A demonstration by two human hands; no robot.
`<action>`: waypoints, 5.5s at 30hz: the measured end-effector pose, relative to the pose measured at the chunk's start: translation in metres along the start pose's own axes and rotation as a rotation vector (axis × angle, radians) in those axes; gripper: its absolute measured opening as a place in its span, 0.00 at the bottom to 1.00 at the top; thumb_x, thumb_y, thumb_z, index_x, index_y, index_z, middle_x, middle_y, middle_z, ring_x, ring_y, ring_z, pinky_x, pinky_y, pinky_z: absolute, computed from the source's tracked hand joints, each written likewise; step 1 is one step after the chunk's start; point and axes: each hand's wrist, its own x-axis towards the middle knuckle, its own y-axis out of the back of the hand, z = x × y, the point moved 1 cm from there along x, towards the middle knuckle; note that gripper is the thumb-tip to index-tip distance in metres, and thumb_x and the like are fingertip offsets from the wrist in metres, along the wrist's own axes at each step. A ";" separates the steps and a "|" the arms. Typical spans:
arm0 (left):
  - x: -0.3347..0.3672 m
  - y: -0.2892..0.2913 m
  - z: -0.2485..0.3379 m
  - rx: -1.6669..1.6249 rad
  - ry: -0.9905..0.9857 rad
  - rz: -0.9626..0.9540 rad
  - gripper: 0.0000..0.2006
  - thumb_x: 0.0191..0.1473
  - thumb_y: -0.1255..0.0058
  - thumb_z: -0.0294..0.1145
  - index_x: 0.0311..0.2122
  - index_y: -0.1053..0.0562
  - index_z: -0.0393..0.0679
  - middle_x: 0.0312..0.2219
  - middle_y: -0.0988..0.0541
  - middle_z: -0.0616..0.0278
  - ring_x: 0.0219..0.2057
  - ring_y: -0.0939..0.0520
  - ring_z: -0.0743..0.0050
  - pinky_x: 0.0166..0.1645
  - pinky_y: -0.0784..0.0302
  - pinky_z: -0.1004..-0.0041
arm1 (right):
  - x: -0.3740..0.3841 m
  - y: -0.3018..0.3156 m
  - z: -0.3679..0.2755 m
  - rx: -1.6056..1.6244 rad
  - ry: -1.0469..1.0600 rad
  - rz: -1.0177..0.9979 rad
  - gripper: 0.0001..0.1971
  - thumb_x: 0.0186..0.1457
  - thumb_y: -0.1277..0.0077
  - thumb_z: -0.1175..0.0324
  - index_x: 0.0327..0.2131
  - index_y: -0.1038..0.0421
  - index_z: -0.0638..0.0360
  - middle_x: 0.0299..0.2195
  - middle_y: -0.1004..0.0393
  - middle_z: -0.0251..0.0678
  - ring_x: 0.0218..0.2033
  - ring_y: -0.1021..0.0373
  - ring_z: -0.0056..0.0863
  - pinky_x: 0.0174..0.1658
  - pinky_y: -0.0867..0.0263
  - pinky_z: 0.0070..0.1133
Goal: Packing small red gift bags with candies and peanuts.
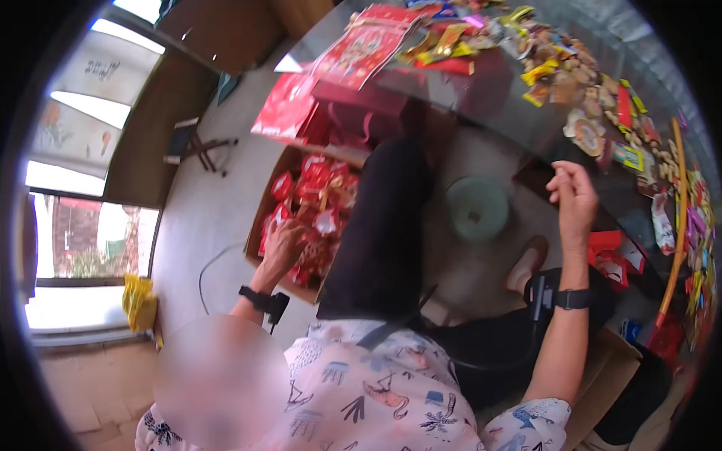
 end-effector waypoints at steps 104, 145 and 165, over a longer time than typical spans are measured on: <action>0.221 0.079 0.241 -1.361 -0.237 -0.180 0.10 0.47 0.34 0.30 0.28 0.26 0.40 0.24 0.23 0.68 0.25 0.25 0.85 0.29 0.30 0.81 | -0.020 -0.044 -0.039 -0.155 0.141 0.148 0.03 0.57 0.48 0.74 0.33 0.31 0.61 0.27 0.27 0.37 0.26 0.28 0.35 0.31 0.32 0.24; 0.215 0.073 0.258 -1.027 -0.524 0.200 0.14 0.51 0.56 0.13 0.35 0.20 0.42 0.41 0.22 0.59 0.43 0.21 0.67 0.49 0.27 0.73 | -0.019 -0.040 -0.012 0.056 -0.242 -0.102 0.14 0.61 0.50 0.62 0.42 0.29 0.64 0.30 0.24 0.35 0.24 0.30 0.20 0.30 0.33 0.19; 0.210 0.068 0.252 -0.935 -0.491 -0.050 0.14 0.51 0.44 0.26 0.45 0.22 0.43 0.35 0.25 0.58 0.33 0.22 0.69 0.42 0.25 0.70 | -0.016 -0.038 0.006 0.278 -0.458 -0.209 0.06 0.60 0.50 0.66 0.34 0.27 0.55 0.30 0.26 0.24 0.31 0.32 0.11 0.33 0.37 0.13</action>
